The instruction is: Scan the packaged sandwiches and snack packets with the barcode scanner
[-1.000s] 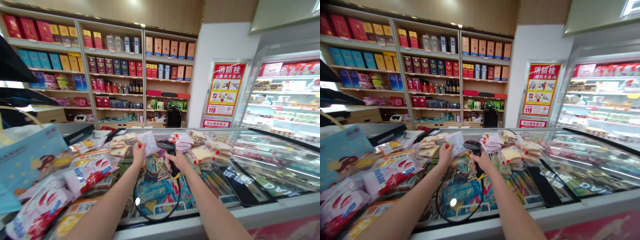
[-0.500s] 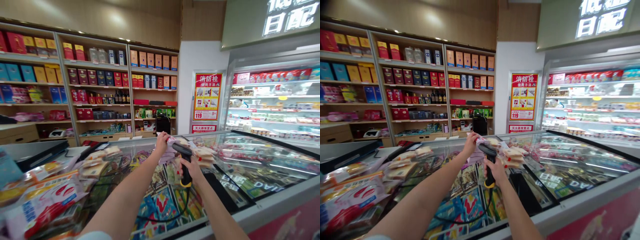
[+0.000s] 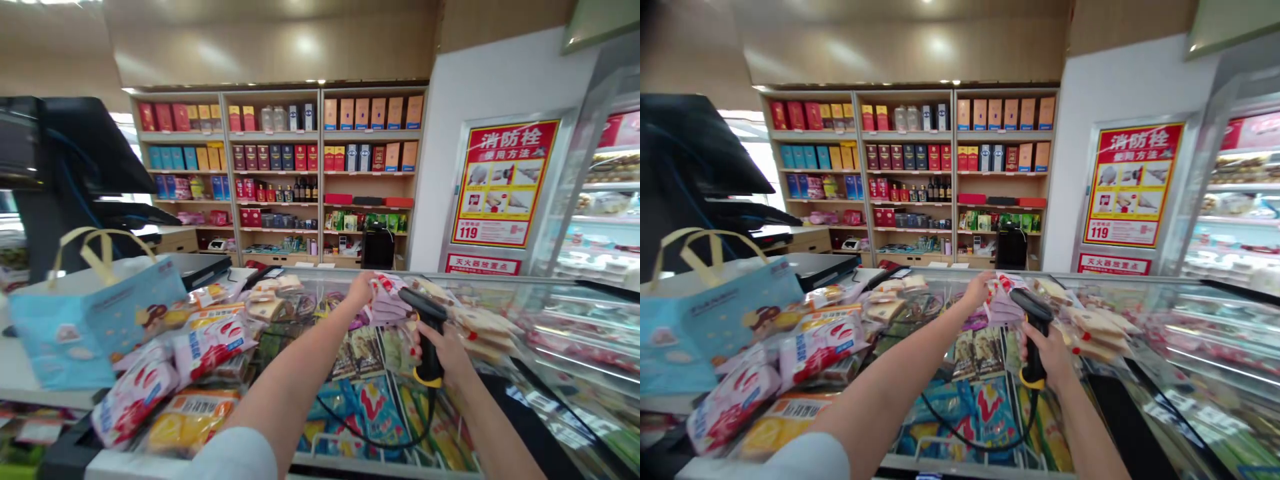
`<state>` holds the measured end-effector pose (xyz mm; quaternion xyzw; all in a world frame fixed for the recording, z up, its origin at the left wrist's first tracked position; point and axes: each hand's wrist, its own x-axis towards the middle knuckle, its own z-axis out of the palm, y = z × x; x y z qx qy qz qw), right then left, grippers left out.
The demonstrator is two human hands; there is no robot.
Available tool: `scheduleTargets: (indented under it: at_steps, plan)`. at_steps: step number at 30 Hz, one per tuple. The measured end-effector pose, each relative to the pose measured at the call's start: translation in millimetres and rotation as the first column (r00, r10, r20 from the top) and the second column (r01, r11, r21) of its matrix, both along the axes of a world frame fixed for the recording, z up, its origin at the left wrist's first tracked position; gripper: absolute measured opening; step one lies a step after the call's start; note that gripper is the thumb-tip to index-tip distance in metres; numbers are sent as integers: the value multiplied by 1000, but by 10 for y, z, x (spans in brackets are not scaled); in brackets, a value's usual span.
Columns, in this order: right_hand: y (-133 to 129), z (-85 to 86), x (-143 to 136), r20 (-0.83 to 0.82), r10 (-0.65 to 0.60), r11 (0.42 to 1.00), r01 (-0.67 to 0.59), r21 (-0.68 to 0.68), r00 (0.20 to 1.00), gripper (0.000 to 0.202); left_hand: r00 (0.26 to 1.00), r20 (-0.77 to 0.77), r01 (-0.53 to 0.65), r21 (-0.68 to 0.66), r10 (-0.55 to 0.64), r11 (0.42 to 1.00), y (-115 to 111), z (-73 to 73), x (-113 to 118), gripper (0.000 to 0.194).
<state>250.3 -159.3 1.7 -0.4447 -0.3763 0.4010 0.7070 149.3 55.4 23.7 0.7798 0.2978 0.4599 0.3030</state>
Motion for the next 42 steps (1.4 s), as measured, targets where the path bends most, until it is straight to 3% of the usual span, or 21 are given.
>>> scheduleTargets:
  at_steps: [4, 9, 13, 16, 19, 23, 25, 27, 29, 31, 34, 37, 39, 42]
  plan:
    - [109, -41, -210, 48, 69, 996, -66, -58, 996, 44, 985, -14, -170, -80, 169, 982, -100, 95, -801, 27]
    - [271, -26, -570, 85, 180, 979, -171, -110, 980, 38, 913, 144, -346, -221, 382, 912, -320, 166, -2252, 52]
    - [406, 43, -910, 87, 247, 967, -240, -87, 965, 35, 857, -70, -515, -141, 511, 845, -589, 85, -3177, 52]
    - [546, 66, -1119, 123, 272, 961, -264, -78, 954, 35, 800, -208, -586, -74, 562, 807, -750, -6, -3492, 51]
    - [685, 31, -1248, 152, 284, 958, -273, -88, 947, 36, 795, -287, -573, -64, 535, 817, -829, 1, -3547, 62]
    - [773, -92, -1290, 148, 306, 950, -290, -116, 941, 38, 855, -22, -514, -169, 518, 841, -780, 204, -3373, 69]
    - [762, -155, -1278, 119, 319, 946, -309, -98, 940, 39, 883, 135, -408, -255, 450, 877, -701, 301, -3173, 66]
    - [725, -192, -1262, 87, 332, 943, -328, -64, 939, 40, 906, 282, -195, -388, 317, 901, -604, 325, -2897, 53]
    - [678, -199, -1252, 79, 347, 938, -346, -36, 934, 42, 855, 484, 121, -533, 185, 838, -512, 250, -2585, 37]
    - [639, -187, -1246, 95, 357, 934, -357, -17, 929, 44, 723, 675, 400, -581, 147, 709, -439, 95, -2304, 32]
    - [619, -171, -1228, 164, 347, 936, -352, 0, 923, 43, 593, 785, 613, -585, 180, 531, -372, -180, -2042, 42]
    - [625, -171, -1183, 275, 357, 933, -358, -47, 893, 37, 611, 760, 641, -640, 224, 425, -317, -374, -1960, 49]
    - [622, -166, -1146, 321, 372, 928, -359, -104, 871, 37, 620, 737, 593, -665, 269, 454, -272, -438, -1944, 40]
    - [601, -142, -1105, 324, 415, 910, -377, -174, 850, 33, 581, 730, 488, -666, 359, 564, -195, -485, -1916, 28]
